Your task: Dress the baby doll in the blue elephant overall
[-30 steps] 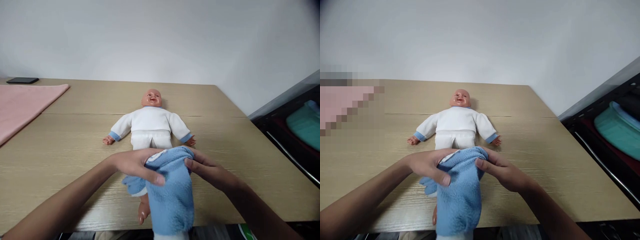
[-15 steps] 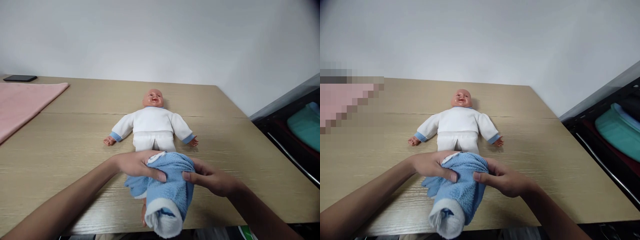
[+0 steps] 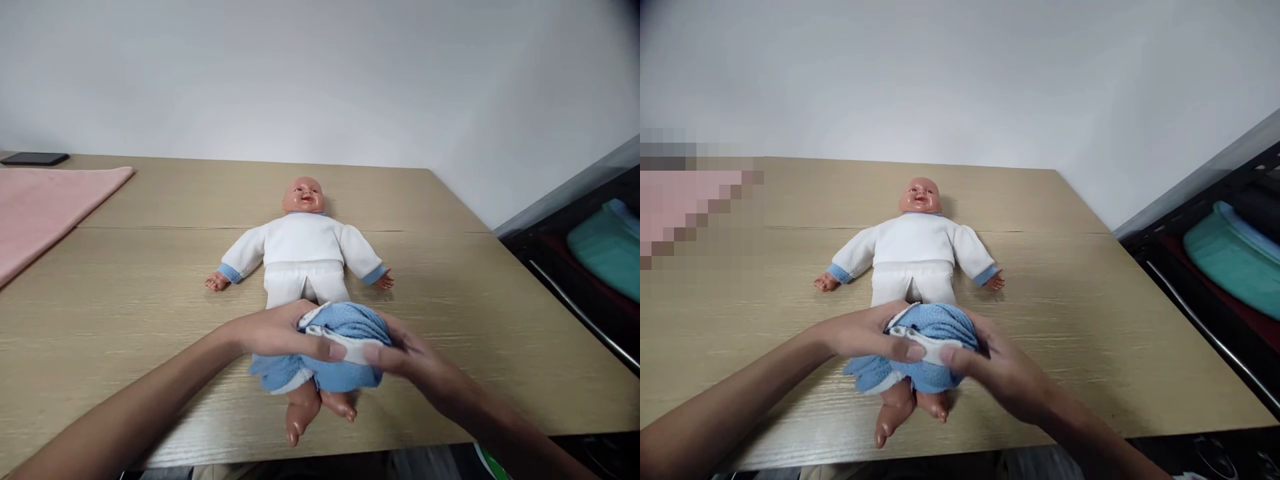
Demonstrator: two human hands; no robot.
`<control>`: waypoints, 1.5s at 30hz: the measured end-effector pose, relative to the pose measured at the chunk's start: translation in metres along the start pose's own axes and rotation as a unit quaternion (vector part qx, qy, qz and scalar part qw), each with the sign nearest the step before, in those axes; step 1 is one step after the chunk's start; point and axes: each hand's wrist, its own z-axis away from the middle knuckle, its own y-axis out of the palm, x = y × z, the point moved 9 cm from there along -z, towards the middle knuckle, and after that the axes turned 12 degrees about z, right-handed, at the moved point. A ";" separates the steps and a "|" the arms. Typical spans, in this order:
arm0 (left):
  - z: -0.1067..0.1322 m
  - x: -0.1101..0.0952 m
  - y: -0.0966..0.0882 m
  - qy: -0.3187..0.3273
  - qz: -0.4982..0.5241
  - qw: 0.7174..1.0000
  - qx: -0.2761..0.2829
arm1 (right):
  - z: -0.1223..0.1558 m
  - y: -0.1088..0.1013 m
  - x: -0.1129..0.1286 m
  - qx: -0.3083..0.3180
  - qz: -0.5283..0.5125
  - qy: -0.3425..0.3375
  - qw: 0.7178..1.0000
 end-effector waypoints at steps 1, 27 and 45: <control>0.000 0.000 0.000 0.002 0.015 1.000 0.000 | 0.000 -0.003 -0.003 -0.012 -0.024 -0.005 1.000; -0.002 -0.004 0.007 0.060 -0.046 0.997 -0.030 | -0.003 0.005 -0.010 0.010 0.069 0.078 0.994; -0.002 0.000 0.011 -0.064 -0.297 0.947 -0.105 | 0.005 -0.010 0.010 -0.059 0.428 0.025 0.901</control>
